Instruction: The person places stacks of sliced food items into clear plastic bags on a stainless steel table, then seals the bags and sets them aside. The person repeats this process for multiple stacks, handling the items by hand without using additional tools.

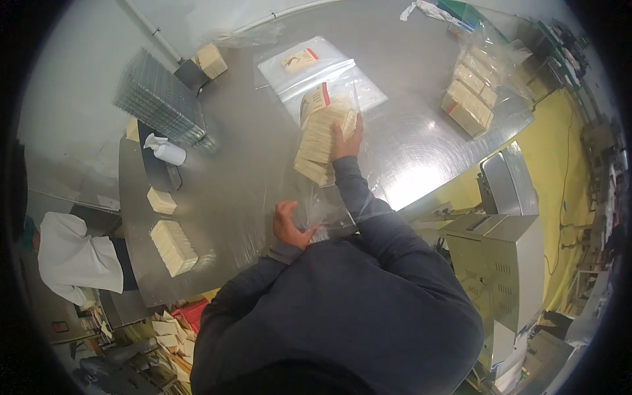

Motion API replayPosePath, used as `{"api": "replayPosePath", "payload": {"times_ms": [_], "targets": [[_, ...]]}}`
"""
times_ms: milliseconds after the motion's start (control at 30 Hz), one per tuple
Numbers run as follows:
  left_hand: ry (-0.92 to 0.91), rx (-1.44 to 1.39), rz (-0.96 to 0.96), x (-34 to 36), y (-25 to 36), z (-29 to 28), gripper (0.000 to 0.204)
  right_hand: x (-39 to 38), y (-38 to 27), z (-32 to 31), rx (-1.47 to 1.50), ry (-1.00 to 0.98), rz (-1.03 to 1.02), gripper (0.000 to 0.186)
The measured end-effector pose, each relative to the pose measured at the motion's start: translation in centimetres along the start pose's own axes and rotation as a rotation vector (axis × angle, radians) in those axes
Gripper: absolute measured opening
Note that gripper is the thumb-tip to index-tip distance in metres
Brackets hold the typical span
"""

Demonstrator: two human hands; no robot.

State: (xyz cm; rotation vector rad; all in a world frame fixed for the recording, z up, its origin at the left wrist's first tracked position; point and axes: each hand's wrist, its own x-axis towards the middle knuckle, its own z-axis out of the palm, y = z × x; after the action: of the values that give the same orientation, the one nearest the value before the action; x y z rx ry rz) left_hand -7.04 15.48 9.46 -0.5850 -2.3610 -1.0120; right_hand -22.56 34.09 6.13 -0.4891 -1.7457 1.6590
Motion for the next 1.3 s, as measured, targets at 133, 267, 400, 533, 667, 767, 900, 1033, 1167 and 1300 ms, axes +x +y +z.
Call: {"api": "replayPosePath", "payload": {"times_ms": [133, 267, 400, 533, 667, 767, 900, 1033, 1167, 1300], "targets": [[-0.218, -0.196, -0.424, -1.8, -1.4, 2.9, 0.08, 0.6, -0.2, 0.2, 0.045, 0.079, 0.051, 0.07], [-0.357, -0.384, -0.491, -1.4, -1.9, 6.3, 0.072, 1.0, 0.1, 0.0, 0.071, 0.118, 0.044, 0.068], [-0.23, -0.343, -0.559, 0.9, -1.2, 8.5, 0.061, 0.8, -0.7, 0.1, 0.11, 0.197, 0.065, 0.067], [-0.259, -0.045, -0.444, 0.0, -3.8, 10.1, 0.032, 0.4, -1.8, 0.2, 0.154, 0.281, 0.09, 0.063], [-0.364, -0.046, -0.3, 2.3, 0.7, 4.7, 0.019, 1.4, -0.7, -0.3, 0.321, 0.417, 0.17, 0.059], [-0.392, -0.076, -0.073, 2.3, 1.6, 2.8, 0.011, 2.7, 1.0, -1.1, 0.433, 0.539, 0.196, 0.057], [-0.401, -0.184, 0.241, 3.1, 2.6, 1.6, 0.008, 3.6, -0.5, -1.6, 0.528, 0.654, 0.254, 0.053], [-0.606, -0.218, 0.504, 4.0, 4.7, 0.3, 0.012, 4.8, -3.8, -0.3, 0.711, 0.823, 0.303, 0.056], [-0.769, -0.294, 0.587, 4.0, 5.6, 0.1, 0.024, 4.7, -8.6, 0.4, 0.773, 0.834, 0.47, 0.063], [-0.82, -0.315, 0.579, 3.7, 5.3, 0.2, 0.029, 5.6, -7.8, 1.7, 0.897, 0.89, 0.458, 0.054]]}}
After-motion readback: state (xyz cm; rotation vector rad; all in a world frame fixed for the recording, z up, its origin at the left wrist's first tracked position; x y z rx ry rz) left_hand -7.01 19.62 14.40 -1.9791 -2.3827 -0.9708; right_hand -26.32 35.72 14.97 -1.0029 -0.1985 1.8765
